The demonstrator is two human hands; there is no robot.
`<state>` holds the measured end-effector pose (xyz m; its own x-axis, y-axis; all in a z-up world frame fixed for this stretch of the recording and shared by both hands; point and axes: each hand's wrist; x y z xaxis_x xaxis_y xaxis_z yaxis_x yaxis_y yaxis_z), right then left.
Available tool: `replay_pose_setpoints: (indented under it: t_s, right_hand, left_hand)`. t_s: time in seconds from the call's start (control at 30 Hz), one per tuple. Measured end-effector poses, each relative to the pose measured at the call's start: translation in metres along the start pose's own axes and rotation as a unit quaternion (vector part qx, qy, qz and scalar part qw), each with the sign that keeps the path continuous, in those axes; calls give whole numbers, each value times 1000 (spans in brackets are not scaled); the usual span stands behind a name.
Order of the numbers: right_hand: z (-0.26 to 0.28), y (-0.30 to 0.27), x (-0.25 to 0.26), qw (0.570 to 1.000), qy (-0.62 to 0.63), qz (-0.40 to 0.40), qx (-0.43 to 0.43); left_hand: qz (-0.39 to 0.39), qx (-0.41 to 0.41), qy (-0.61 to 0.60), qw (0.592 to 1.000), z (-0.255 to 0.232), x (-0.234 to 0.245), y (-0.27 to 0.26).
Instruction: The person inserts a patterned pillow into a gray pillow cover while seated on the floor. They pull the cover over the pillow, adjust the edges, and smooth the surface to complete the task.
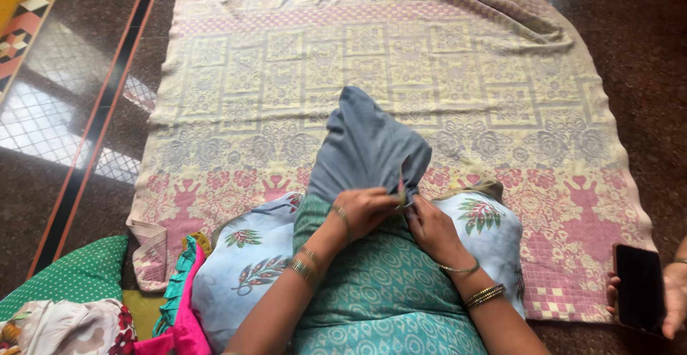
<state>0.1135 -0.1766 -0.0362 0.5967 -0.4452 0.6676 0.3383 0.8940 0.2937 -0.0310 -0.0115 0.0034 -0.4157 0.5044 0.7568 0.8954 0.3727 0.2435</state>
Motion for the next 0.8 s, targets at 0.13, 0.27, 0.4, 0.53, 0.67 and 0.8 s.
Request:
replay_pose_setpoints:
  t_s: [0.13,0.27,0.4,0.53,0.67,0.8]
  right_hand:
    - [7,-4,1,995,-55,-55,56]
    - [21,-6,7,988,-14,-123,95]
    - [20,-19,12,981,-1,-168,100]
    - [-6,-37,-1,975,-15,-212,62]
    - [-47,-37,-3,974,-19,-227,-7]
    - [-50,-15,17,988,-54,-88,-115]
  left_hand:
    - [16,23,94,995,27,11,-30]
    - [-148,17,124,981,89,7,-42]
    - [-206,314,76,924,169,-17,-56]
    - [-29,522,-27,852,226,-69,-66]
    - [-18,523,-145,840,241,-92,-77]
    - [-140,305,-568,752,225,-76,-79]
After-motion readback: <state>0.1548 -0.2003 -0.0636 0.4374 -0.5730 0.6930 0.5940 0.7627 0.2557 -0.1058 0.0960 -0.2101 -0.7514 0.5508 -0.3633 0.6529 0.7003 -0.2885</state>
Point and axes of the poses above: each hand's wrist, its own y-axis towards the middle knuckle, its own x-axis out of the back of the hand, z = x × y, and after that the axes turned 13 degrees about x, right-handed
